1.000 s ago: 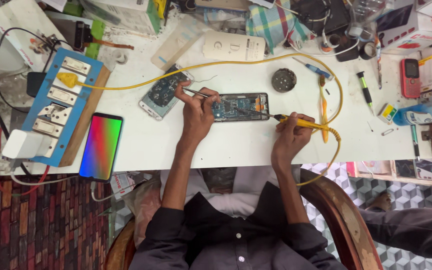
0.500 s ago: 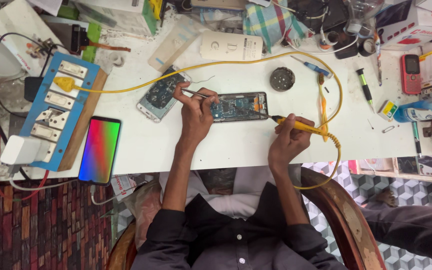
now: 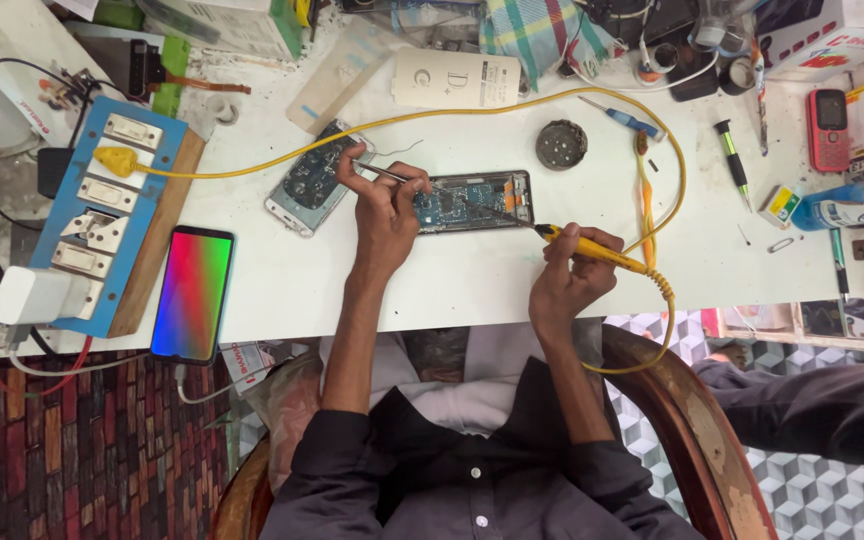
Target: The person uses a soldering iron and tweezers to work on a smartphone motherboard placed on a white table. They repeatedly apply heat to specific points on the board while holding a thin wire with tweezers, likely for soldering or desoldering components.
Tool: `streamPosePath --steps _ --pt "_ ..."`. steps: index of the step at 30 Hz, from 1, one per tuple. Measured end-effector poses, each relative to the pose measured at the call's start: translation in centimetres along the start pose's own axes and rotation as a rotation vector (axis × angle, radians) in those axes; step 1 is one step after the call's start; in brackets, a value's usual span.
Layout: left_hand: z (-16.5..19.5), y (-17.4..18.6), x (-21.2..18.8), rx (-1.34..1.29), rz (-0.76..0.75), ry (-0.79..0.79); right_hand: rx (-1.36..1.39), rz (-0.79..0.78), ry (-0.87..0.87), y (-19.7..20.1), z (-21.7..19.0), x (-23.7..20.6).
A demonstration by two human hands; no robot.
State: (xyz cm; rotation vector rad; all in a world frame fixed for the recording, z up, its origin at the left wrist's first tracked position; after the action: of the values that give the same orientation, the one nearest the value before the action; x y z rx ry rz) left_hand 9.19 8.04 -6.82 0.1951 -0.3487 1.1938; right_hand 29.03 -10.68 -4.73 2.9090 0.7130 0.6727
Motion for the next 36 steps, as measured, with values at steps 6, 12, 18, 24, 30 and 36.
streamPosePath --steps 6,12,18,24,30,36 --pt "0.4 -0.2 -0.8 0.064 -0.01 0.024 0.027 0.014 -0.037 0.1 0.3 0.2" --pt "0.5 -0.4 -1.5 0.036 -0.007 0.032 0.049 0.002 -0.067 0.3 0.9 0.4" --pt "0.7 -0.3 -1.4 0.056 -0.003 0.033 0.061 0.013 -0.08 0.1 0.9 0.5" --pt "0.7 0.0 -1.4 0.003 0.014 0.027 0.056 0.023 -0.082 0.1 0.7 0.7" --pt "0.1 0.4 -1.3 -0.016 0.007 0.08 0.039 0.021 -0.103 0.1 0.8 0.6" --pt "0.6 0.0 -0.8 0.001 -0.011 0.039 0.055 0.017 -0.099 0.0 0.5 0.6"
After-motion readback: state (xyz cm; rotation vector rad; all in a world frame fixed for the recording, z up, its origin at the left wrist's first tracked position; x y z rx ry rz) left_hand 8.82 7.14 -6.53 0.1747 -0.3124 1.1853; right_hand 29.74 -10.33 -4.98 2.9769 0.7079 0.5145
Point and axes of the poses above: each hand's wrist, its own x-axis towards the middle knuckle, its own y-axis out of the back of the hand, z = x × y, the point moved 9 cm from there along x, towards the middle knuckle, and after that the axes turned 6 degrees about -x, right-handed, at the moved point
